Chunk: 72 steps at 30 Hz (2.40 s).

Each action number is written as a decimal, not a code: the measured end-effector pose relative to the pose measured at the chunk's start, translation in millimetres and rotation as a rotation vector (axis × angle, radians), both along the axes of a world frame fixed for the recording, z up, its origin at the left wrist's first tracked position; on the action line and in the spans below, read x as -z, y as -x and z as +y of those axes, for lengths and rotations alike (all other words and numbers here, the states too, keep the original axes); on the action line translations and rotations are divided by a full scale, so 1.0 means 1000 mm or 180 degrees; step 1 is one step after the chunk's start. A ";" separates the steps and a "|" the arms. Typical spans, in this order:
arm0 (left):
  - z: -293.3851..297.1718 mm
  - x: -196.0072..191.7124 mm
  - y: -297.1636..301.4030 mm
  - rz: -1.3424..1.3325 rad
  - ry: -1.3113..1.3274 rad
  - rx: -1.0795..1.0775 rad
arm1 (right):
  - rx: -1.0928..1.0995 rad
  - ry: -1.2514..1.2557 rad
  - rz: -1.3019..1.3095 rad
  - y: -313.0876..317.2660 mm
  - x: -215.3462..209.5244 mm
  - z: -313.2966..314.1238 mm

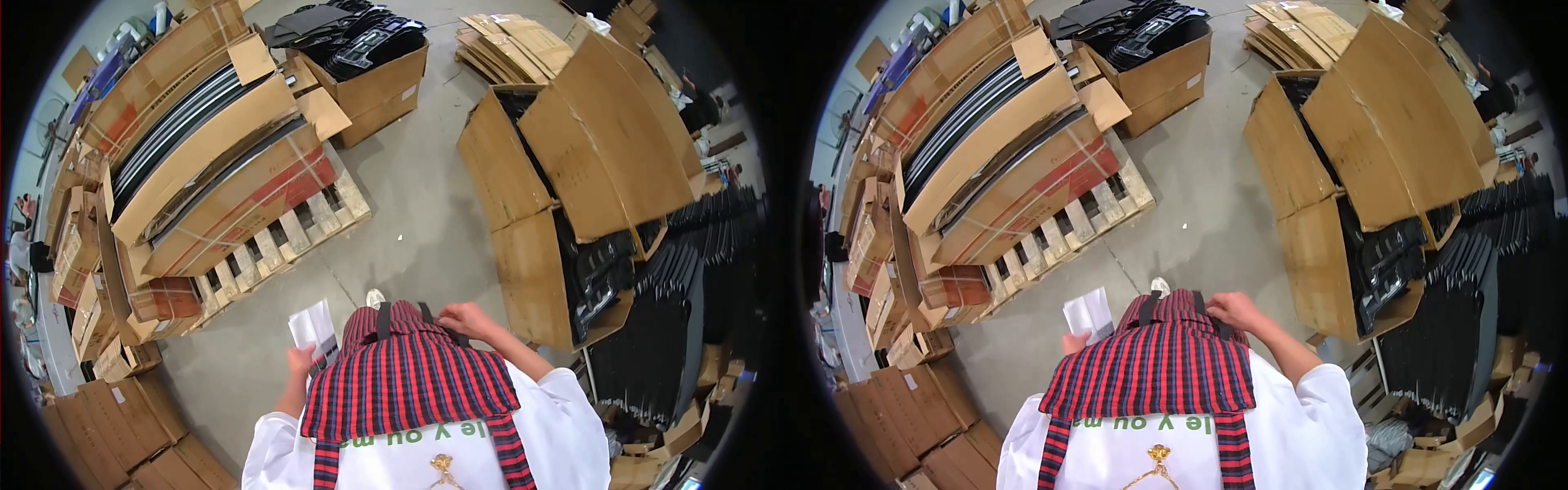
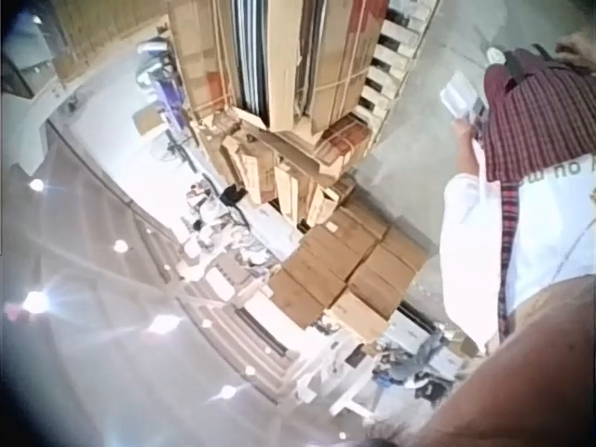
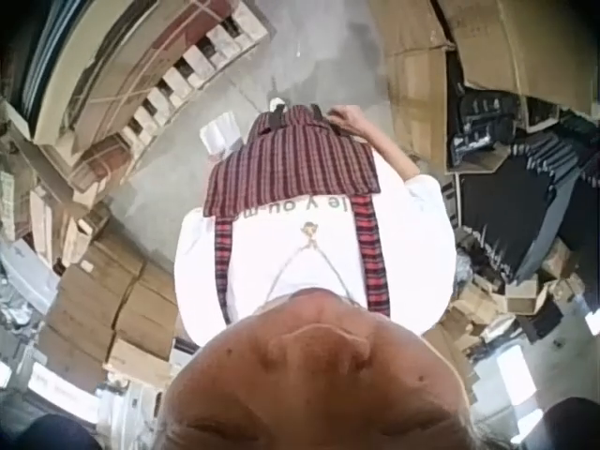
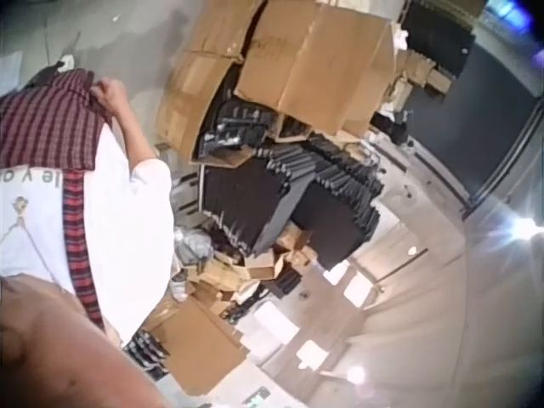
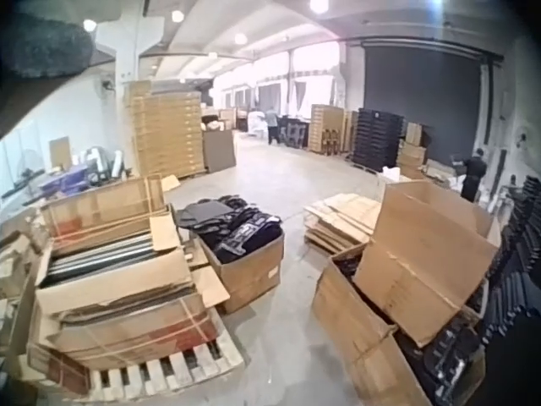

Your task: Apply product labels and stickers to treadmills on a factory assembly line.

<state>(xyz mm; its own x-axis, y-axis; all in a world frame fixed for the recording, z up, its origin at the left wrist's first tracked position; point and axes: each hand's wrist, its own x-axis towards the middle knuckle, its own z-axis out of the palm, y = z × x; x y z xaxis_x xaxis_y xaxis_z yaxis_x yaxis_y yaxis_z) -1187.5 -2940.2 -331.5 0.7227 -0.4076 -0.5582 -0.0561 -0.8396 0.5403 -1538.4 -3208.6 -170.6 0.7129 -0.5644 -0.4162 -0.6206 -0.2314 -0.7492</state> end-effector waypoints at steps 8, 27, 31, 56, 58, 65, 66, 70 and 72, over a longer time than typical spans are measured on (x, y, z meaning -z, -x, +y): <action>-0.182 -0.028 -0.015 -0.0100 0.0335 -0.0474 | 0.0324 -0.0169 0.0472 0.005 -0.001 -0.178; -0.399 0.011 0.134 -0.0029 -0.0621 -0.1630 | -0.2254 0.0889 0.0321 -0.125 0.036 -0.596; -0.481 -0.046 0.114 0.0140 0.0221 -0.1986 | -0.2543 0.0228 -0.0098 -0.139 0.030 -0.639; -0.503 -0.046 0.462 0.0322 -0.0496 -0.6388 | -0.4738 -0.0346 0.0733 -0.253 0.059 -0.582; -0.495 -0.050 0.479 0.0336 -0.0617 -0.6186 | -0.4788 -0.0311 0.0742 -0.252 0.051 -0.552; -0.418 -0.047 0.505 0.0604 -0.0909 -0.5852 | -0.4656 0.0099 0.1262 -0.236 0.089 -0.521; -0.408 -0.045 0.505 0.0568 -0.0799 -0.5953 | -0.5041 0.0278 0.1261 -0.234 0.094 -0.513; -0.391 -0.074 0.480 0.0137 -0.0491 -0.6172 | -0.5354 0.0280 0.1338 -0.232 0.099 -0.462; -0.398 -0.068 0.502 0.0081 -0.0393 -0.6515 | -0.5492 0.0329 0.1300 -0.249 0.099 -0.441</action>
<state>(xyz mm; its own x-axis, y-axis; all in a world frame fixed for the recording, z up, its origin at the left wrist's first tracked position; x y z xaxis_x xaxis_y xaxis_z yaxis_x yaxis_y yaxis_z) -1689.2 -3338.0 -263.3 -0.0245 0.8484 -0.5287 0.8214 0.3185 0.4730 -1289.6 -3649.4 -269.7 0.3380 0.6099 -0.7168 0.2301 -0.7920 -0.5655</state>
